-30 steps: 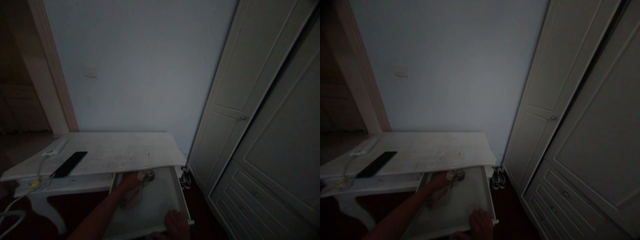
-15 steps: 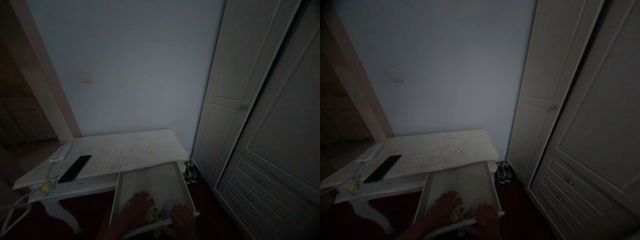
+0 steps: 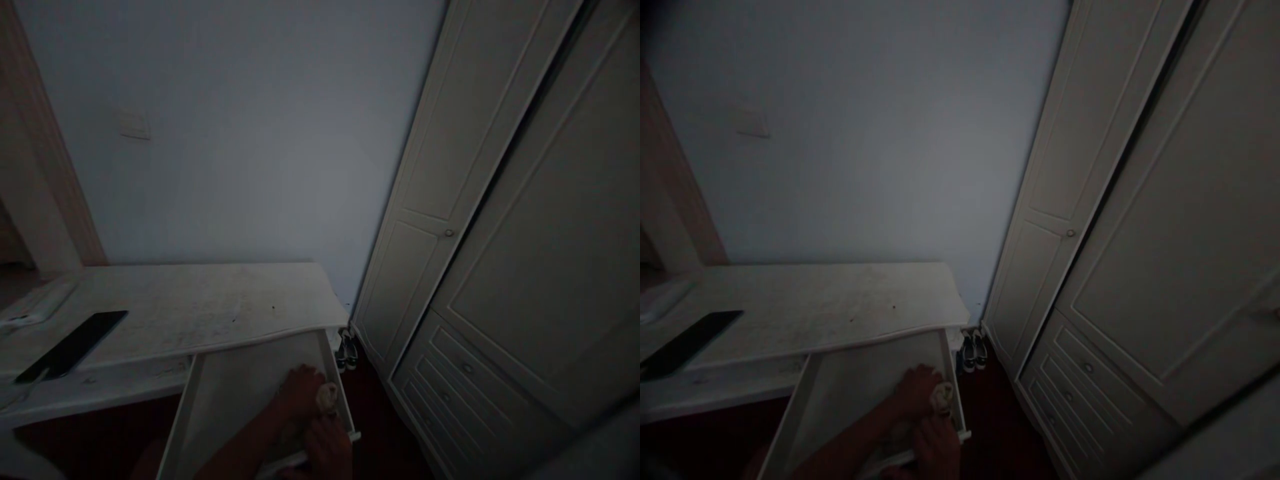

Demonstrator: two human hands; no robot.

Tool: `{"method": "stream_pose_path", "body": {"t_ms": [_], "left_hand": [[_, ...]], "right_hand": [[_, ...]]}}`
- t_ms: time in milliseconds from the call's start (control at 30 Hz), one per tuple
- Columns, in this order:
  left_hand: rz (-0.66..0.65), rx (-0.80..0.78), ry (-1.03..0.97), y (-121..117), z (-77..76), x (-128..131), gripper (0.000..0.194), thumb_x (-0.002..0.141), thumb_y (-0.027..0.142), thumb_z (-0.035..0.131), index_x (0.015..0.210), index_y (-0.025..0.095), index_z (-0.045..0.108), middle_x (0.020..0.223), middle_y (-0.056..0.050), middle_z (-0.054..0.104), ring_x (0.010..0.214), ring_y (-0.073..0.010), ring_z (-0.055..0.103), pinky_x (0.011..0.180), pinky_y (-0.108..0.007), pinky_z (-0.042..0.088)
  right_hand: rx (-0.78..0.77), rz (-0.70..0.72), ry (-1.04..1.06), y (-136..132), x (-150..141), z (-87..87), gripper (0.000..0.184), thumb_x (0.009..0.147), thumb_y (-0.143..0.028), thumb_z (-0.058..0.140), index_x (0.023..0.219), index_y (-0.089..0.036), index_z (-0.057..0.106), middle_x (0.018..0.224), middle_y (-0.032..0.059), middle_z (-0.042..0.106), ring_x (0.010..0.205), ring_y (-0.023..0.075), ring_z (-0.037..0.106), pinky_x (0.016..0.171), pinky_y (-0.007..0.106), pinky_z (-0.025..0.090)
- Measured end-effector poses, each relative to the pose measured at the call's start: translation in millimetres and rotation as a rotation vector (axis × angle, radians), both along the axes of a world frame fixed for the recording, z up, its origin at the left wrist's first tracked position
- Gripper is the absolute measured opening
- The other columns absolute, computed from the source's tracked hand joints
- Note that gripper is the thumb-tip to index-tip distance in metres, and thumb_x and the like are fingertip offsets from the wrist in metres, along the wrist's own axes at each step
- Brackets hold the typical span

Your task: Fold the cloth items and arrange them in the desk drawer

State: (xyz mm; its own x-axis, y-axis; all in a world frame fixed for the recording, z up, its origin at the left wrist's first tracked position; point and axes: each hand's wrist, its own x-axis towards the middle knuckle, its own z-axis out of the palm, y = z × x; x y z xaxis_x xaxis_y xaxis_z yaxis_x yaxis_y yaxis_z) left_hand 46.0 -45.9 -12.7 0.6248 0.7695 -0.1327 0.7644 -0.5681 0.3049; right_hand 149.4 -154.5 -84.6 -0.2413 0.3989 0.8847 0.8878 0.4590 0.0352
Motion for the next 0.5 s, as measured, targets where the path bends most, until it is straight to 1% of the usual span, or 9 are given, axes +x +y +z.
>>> {"method": "stream_pose_path", "body": {"t_ms": [67,100,200,267,300,367,433,500], "left_hand": [[0.060,0.017,-0.023,13.4,5.1,-9.1,0.050,0.080,0.059,0.070,0.120,0.029,0.072,0.130,-0.012,0.073,0.125,-0.0378,0.064,0.100,-0.051,0.053],[0.103,0.032,-0.034,20.6,7.6,-17.4,0.053,0.080,0.059,0.070,0.123,0.029,0.071,0.132,-0.012,0.073,0.125,-0.0376,0.064,0.100,-0.051,0.053],[0.256,0.065,-0.049,41.2,13.4,-51.6,0.056,0.085,0.051,0.065,0.136,0.028,0.066,0.139,-0.013,0.071,0.128,-0.0374,0.064,0.102,-0.049,0.052],[0.335,0.078,-0.057,51.3,14.6,-79.0,0.055,0.091,0.048,0.059,0.143,0.031,0.063,0.142,-0.010,0.071,0.131,-0.0352,0.063,0.107,-0.047,0.049],[0.372,0.088,-0.060,54.9,14.2,-93.3,0.054,0.093,0.047,0.057,0.144,0.032,0.062,0.145,-0.008,0.069,0.135,-0.0342,0.061,0.112,-0.046,0.046],[0.456,0.093,-0.046,59.2,12.1,-122.0,0.055,0.093,0.043,0.057,0.147,0.031,0.060,0.148,-0.008,0.068,0.141,-0.0355,0.056,0.118,-0.046,0.040],[0.533,0.071,-0.017,60.8,9.8,-148.9,0.061,0.089,0.038,0.061,0.150,0.027,0.058,0.148,-0.011,0.068,0.141,-0.0385,0.055,0.117,-0.049,0.041],[0.567,0.041,0.003,60.9,9.1,-171.0,0.068,0.085,0.036,0.065,0.152,0.025,0.057,0.147,-0.012,0.068,0.140,-0.0394,0.057,0.114,-0.049,0.043]], "right_hand": [[0.023,0.004,-0.026,1.9,2.1,-2.0,0.071,0.086,-0.094,0.044,0.084,-0.027,0.066,0.077,0.0040,0.074,0.068,0.0233,0.070,0.067,0.037,0.050],[0.033,0.010,-0.040,2.3,3.0,-2.2,0.071,0.085,-0.094,0.046,0.083,-0.026,0.066,0.077,0.0038,0.074,0.067,0.0232,0.069,0.066,0.038,0.049],[0.032,0.011,-0.065,0.5,4.0,-0.5,0.068,0.083,-0.093,0.052,0.080,-0.026,0.065,0.074,0.0026,0.072,0.066,0.0231,0.069,0.065,0.038,0.048],[0.004,-0.002,-0.058,-2.9,3.2,2.3,0.068,0.083,-0.092,0.054,0.082,-0.025,0.065,0.075,0.0034,0.073,0.069,0.0246,0.070,0.067,0.038,0.048],[-0.019,-0.008,-0.053,-5.0,2.6,4.4,0.068,0.083,-0.092,0.053,0.084,-0.025,0.066,0.077,0.0041,0.074,0.072,0.0253,0.071,0.068,0.039,0.048],[-0.056,-0.007,-0.045,-9.4,1.4,10.0,0.068,0.088,-0.091,0.048,0.087,-0.025,0.066,0.082,0.0055,0.075,0.076,0.0263,0.072,0.073,0.040,0.048],[-0.095,0.005,-0.039,-12.8,0.4,16.4,0.067,0.094,-0.087,0.041,0.088,-0.025,0.064,0.083,0.0054,0.075,0.077,0.0253,0.071,0.076,0.041,0.048],[-0.134,0.026,-0.041,-14.6,-0.2,21.7,0.065,0.098,-0.084,0.038,0.086,-0.025,0.061,0.080,0.0040,0.073,0.075,0.0233,0.069,0.075,0.039,0.045]]}}
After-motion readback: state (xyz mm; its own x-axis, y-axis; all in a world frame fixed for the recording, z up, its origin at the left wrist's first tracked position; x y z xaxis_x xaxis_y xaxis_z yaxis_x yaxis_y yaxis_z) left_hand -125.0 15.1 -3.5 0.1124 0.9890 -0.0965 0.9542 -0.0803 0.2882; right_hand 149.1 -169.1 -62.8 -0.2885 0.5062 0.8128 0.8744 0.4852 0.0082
